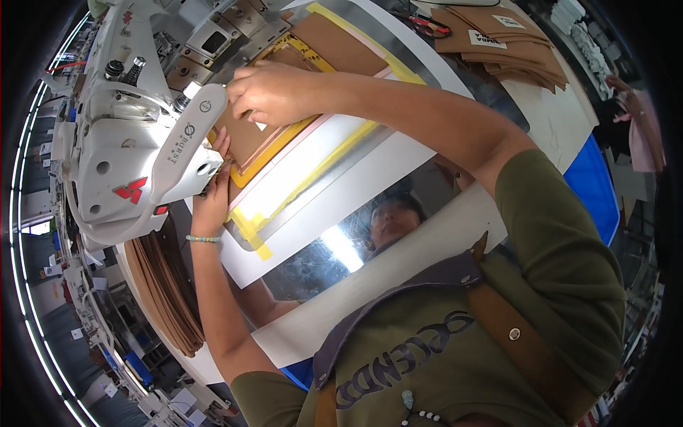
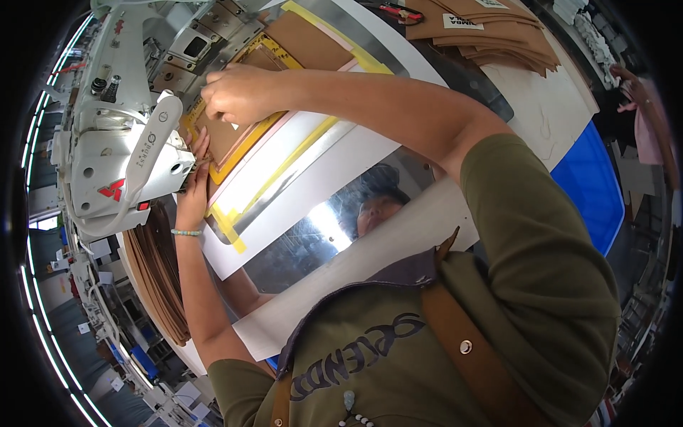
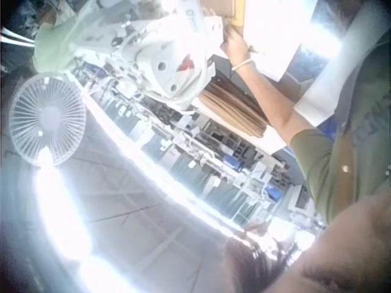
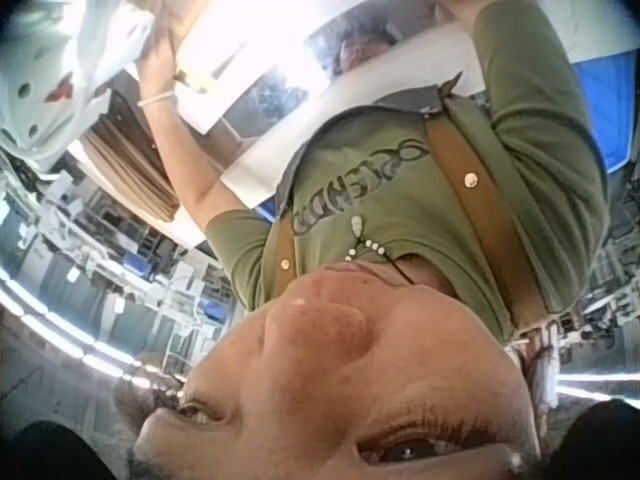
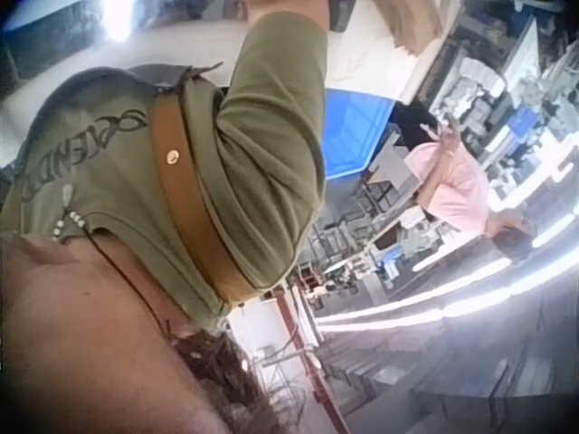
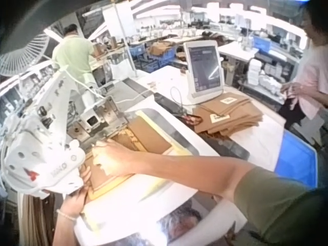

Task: Operator is using an automated sewing machine to attach labels onto leather panels.

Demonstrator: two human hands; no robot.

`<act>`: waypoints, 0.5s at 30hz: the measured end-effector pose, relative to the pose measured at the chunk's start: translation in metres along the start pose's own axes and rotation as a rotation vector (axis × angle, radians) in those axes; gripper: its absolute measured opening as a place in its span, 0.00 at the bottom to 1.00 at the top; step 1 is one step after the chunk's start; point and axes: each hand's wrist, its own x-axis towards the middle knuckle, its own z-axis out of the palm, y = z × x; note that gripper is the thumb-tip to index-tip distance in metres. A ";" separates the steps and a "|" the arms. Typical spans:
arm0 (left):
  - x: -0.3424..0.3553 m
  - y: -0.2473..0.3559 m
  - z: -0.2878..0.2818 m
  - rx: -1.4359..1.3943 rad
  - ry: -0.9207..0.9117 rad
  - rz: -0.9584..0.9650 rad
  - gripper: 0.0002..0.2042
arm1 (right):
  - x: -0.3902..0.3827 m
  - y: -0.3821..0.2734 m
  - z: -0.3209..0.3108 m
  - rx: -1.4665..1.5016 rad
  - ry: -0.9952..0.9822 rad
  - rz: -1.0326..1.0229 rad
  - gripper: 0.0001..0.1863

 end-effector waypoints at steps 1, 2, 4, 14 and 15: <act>-0.002 -0.007 0.001 0.062 0.017 0.031 0.21 | -0.001 -0.004 0.002 0.115 -0.051 -0.071 0.11; -0.003 -0.017 0.002 0.111 0.064 0.102 0.21 | -0.003 -0.009 0.005 0.231 -0.078 -0.150 0.13; -0.005 -0.044 0.002 0.056 0.042 0.035 0.21 | -0.006 -0.020 0.011 0.240 -0.123 -0.183 0.15; -0.017 -0.161 -0.002 -1.197 0.578 -0.466 0.20 | -0.008 -0.022 0.018 0.255 -0.125 -0.232 0.20; -0.019 -0.170 -0.001 -1.223 0.586 -0.511 0.19 | -0.008 -0.023 0.018 0.231 -0.117 -0.222 0.20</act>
